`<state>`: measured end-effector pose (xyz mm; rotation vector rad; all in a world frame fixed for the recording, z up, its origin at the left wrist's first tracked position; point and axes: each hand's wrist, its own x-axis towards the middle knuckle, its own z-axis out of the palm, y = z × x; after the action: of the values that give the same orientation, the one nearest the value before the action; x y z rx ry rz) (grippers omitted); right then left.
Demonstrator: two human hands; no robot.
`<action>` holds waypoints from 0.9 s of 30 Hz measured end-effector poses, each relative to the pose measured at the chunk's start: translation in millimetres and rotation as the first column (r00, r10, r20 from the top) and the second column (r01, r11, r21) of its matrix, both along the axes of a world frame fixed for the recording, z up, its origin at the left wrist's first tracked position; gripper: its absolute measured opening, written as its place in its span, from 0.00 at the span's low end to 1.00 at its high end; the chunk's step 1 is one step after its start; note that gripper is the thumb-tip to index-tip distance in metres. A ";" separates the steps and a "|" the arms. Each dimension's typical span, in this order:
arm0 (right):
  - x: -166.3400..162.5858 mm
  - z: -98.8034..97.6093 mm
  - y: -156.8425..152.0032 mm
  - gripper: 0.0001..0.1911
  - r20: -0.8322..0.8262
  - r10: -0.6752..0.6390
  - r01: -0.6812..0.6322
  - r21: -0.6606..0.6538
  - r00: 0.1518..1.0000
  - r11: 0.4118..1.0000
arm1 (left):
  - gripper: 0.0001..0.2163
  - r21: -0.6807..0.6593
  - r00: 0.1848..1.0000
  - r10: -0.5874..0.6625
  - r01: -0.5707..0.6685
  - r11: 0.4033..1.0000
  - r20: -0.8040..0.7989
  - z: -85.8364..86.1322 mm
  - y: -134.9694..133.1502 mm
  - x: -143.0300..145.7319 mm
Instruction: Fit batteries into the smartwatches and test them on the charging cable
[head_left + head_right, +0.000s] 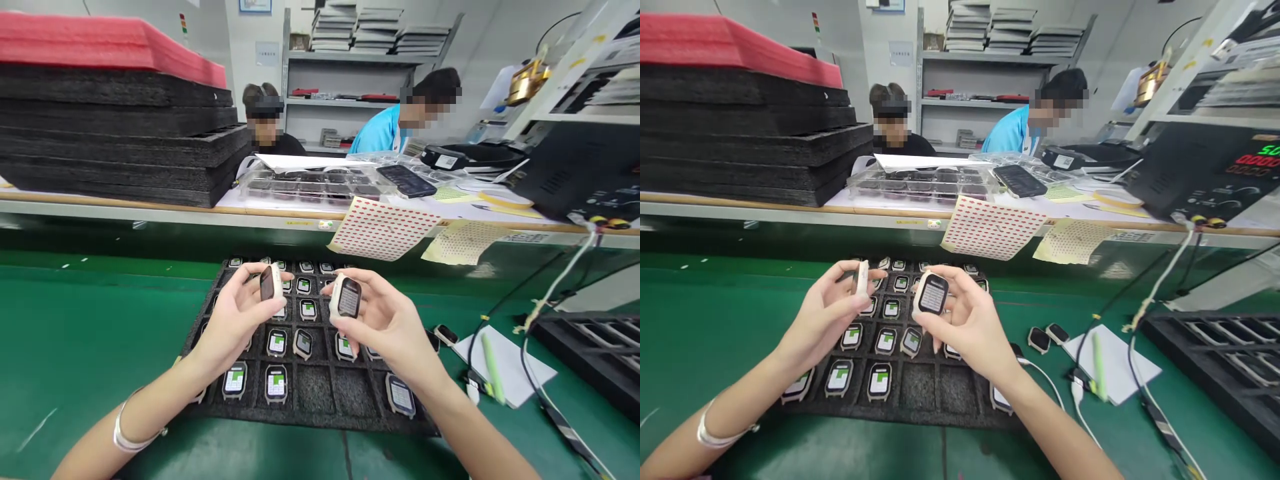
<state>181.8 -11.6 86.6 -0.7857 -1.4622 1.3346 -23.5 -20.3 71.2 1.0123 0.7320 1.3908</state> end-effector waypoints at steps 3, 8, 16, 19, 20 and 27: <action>-5.8 -13.7 2.2 0.25 -0.004 0.012 -0.012 -0.080 1.000 0.997 | 0.16 -0.146 0.992 -0.090 0.102 0.984 0.086 -4.7 1.0 -1.8; -8.9 -27.8 5.2 0.22 -0.012 0.022 -0.023 -0.131 1.000 0.991 | 0.21 -0.298 0.979 -0.166 0.194 0.935 0.117 -16.0 4.2 1.3; -11.8 -27.8 1.5 0.14 0.091 -0.112 0.115 -0.035 0.990 0.993 | 0.25 -0.271 0.932 -0.318 0.355 0.895 0.173 -12.3 -0.1 3.8; -10.3 -26.5 -1.0 0.14 0.088 -0.101 0.102 -0.007 0.991 0.995 | 0.21 -0.245 0.951 -0.293 0.309 0.919 0.099 -10.8 -1.9 6.8; -9.1 -26.3 -1.8 0.14 0.073 -0.083 0.084 0.001 0.994 0.996 | 0.19 -0.232 0.956 -0.285 0.295 0.927 0.074 -11.1 -2.2 7.7; -4.3 -26.1 -8.3 0.14 0.035 -0.008 0.007 0.017 0.999 1.000 | 0.13 -0.102 0.956 -0.288 0.282 0.954 -0.046 -19.2 0.8 8.3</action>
<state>177.5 -20.0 60.5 -0.8062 -1.4944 1.3076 -15.3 -19.5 52.0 1.0445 0.6598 1.0702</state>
